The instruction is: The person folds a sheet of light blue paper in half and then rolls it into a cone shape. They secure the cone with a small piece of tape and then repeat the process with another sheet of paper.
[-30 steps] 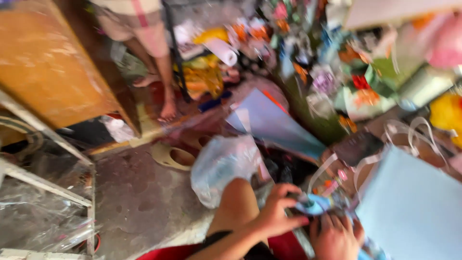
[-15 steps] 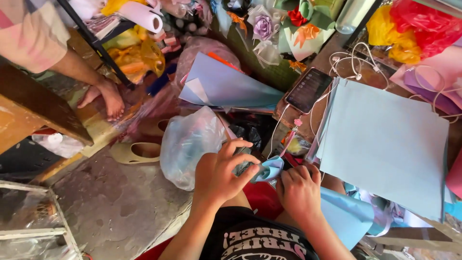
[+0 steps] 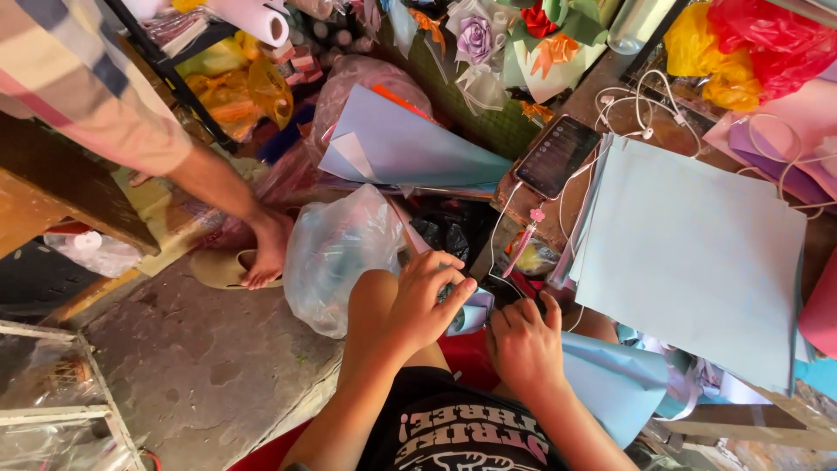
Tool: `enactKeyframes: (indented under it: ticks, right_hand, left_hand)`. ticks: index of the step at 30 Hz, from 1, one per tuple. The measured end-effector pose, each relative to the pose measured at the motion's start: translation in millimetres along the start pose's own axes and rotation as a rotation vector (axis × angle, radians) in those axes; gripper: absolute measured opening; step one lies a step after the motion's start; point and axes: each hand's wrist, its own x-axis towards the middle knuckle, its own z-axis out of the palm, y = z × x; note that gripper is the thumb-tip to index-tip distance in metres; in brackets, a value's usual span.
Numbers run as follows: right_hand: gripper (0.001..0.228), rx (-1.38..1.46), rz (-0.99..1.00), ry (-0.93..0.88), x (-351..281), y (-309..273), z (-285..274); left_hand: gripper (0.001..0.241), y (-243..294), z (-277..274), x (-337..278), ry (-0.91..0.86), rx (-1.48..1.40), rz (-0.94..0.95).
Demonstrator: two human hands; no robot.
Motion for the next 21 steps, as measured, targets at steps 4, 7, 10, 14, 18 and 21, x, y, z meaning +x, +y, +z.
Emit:
enactKeyframes:
  ticks: [4,7,10,14,18,21]
  right_hand:
    - [0.016,0.029,-0.019,0.015,-3.5,-2.5,5.4]
    - [0.015,0.024,-0.038,0.001,-6.0,-1.9,8.1]
    - [0.011,0.002,-0.06,-0.029,-6.0,-2.4,8.8]
    - [0.013,0.02,-0.061,-0.017,-3.9,-4.0,10.3]
    - [0.013,0.096,0.008,-0.067,-2.8,1.8,6.9]
    - [0.014,0.06,0.007,-0.103,-2.0,4.1,1.6]
  left_hand:
    - [0.046,-12.1,9.4,0.7,0.04,-0.041,0.007]
    - [0.042,-18.0,15.7,-1.2,0.079,0.05,0.063]
    - [0.033,-19.1,19.7,-2.2,0.008,0.138,-0.014]
    - [0.026,-24.4,19.6,0.3,-0.083,0.013,-0.054]
    - [0.019,-28.8,11.5,-0.9,-0.188,-0.351,-0.095]
    - [0.041,-21.3,2.6,-6.3,-0.281,-0.381,-0.176]
